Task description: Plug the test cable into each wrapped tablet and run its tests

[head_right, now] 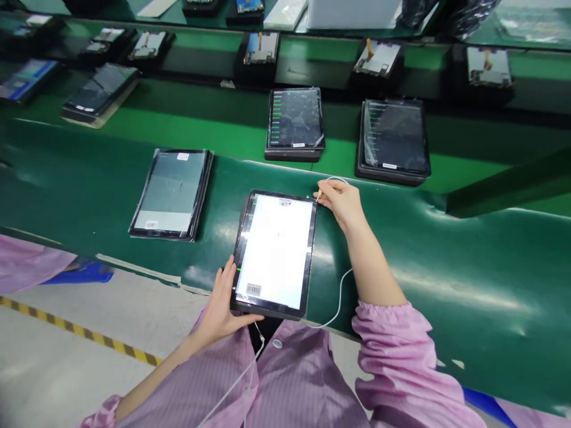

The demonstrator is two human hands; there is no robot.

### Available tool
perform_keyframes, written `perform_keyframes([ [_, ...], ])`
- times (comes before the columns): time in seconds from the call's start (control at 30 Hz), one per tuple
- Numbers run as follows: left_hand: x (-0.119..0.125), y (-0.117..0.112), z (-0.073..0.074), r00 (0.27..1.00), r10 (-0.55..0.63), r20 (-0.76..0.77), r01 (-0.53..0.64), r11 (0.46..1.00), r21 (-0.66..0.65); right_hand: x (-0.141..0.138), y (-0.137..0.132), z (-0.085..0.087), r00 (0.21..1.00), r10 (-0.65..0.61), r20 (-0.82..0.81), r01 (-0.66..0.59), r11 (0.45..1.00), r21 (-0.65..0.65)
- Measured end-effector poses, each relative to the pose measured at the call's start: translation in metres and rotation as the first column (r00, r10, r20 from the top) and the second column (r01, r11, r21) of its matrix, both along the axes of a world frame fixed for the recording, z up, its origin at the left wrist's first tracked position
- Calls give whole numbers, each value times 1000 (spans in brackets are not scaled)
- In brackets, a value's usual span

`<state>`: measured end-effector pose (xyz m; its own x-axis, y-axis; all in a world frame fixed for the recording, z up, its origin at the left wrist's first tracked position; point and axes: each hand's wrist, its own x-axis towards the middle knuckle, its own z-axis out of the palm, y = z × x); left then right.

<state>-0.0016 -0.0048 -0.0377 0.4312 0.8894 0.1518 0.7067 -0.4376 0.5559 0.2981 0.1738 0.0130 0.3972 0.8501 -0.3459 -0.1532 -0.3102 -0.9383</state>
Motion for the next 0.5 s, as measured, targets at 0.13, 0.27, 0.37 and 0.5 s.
perform_keyframes([
  [0.13, -1, 1, -1, 1000, 1, -11, -1, 1000, -1, 0, 1, -5, 999, -38, -6, 38, 999, 20],
  [0.27, 0, 0, -2, 1000, 16, -9, -16, 1000, -2, -1, 3, -5, 1000, -18, -12, 18, 999, -38],
  [0.37, 1, -2, -1, 999, 40, -21, -40, 999, -17, -2, 3, -1, 1000, -3, -9, 3, 997, -80],
  [0.5, 3, -5, -1, 998, 49, -43, -51, 998, -39, -4, 5, 4, 1000, 4, 29, 0, 991, -137],
])
